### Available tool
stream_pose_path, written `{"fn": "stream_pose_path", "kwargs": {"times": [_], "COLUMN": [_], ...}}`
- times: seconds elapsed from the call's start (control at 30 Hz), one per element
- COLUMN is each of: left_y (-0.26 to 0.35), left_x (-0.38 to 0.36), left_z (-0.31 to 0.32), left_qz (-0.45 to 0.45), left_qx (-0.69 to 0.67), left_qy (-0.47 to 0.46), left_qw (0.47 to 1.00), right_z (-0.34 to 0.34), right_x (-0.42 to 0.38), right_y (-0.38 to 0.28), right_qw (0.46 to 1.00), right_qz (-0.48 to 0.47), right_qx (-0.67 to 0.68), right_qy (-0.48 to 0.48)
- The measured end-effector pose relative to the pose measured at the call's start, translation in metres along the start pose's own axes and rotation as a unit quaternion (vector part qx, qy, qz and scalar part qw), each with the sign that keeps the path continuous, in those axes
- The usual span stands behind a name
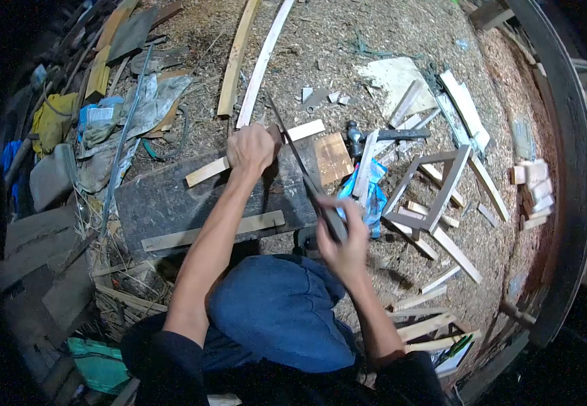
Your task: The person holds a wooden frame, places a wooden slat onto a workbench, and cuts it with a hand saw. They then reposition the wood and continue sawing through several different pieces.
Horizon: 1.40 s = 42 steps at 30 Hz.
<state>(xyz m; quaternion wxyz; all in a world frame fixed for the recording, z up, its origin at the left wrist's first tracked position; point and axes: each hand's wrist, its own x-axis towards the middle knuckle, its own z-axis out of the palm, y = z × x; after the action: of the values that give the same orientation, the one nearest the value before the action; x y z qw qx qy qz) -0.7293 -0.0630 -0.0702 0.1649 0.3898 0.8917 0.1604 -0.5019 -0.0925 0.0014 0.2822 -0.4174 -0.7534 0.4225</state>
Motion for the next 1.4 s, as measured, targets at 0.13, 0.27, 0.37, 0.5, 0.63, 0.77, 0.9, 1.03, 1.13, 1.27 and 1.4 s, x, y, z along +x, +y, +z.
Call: {"fn": "stream_pose_path", "kwargs": {"times": [0.13, 0.27, 0.37, 0.5, 0.63, 0.77, 0.9, 1.03, 1.13, 1.27, 1.4], "left_y": [-0.010, -0.007, -0.006, -0.009, 0.000, -0.002, 0.008, 0.010, 0.010, 0.009, -0.004], "left_x": [0.010, 0.009, 0.006, 0.006, 0.005, 0.010, 0.005, -0.002, -0.016, -0.012, -0.001], "left_z": [0.009, 0.009, 0.003, 0.006, -0.012, -0.007, -0.004, -0.001, -0.001, -0.002, 0.011], "left_qz": [0.014, -0.001, 0.016, 0.006, -0.056, -0.079, -0.127, -0.130, -0.102, -0.112, -0.081], "left_qx": [-0.004, 0.014, 0.010, 0.000, 0.012, 0.016, 0.023, 0.016, 0.025, 0.025, 0.028], "left_qy": [-0.003, -0.021, -0.029, -0.034, -0.107, -0.120, -0.062, -0.045, -0.026, -0.039, -0.040], "left_qw": [1.000, 1.000, 0.999, 0.999, 0.993, 0.990, 0.990, 0.990, 0.994, 0.993, 0.996], "right_z": [0.035, 0.026, 0.014, 0.013, 0.023, 0.022, 0.027, 0.021, 0.007, -0.005, -0.002], "right_x": [0.069, 0.067, 0.072, 0.089, 0.078, 0.050, 0.032, -0.001, -0.021, -0.024, -0.032], "right_y": [-0.033, -0.016, -0.005, -0.002, -0.002, -0.017, -0.024, -0.048, -0.050, -0.062, -0.065], "right_qw": [0.999, 0.999, 0.993, 0.981, 0.987, 0.993, 0.988, 0.990, 0.993, 0.991, 0.993], "right_qz": [-0.002, 0.040, 0.106, 0.087, 0.086, 0.085, 0.142, 0.096, 0.106, 0.123, 0.103], "right_qx": [0.031, 0.014, -0.011, -0.094, 0.018, 0.079, 0.060, 0.075, 0.024, 0.041, 0.000], "right_qy": [-0.021, -0.010, -0.046, -0.147, -0.132, -0.026, -0.021, 0.066, 0.039, 0.047, 0.061]}}
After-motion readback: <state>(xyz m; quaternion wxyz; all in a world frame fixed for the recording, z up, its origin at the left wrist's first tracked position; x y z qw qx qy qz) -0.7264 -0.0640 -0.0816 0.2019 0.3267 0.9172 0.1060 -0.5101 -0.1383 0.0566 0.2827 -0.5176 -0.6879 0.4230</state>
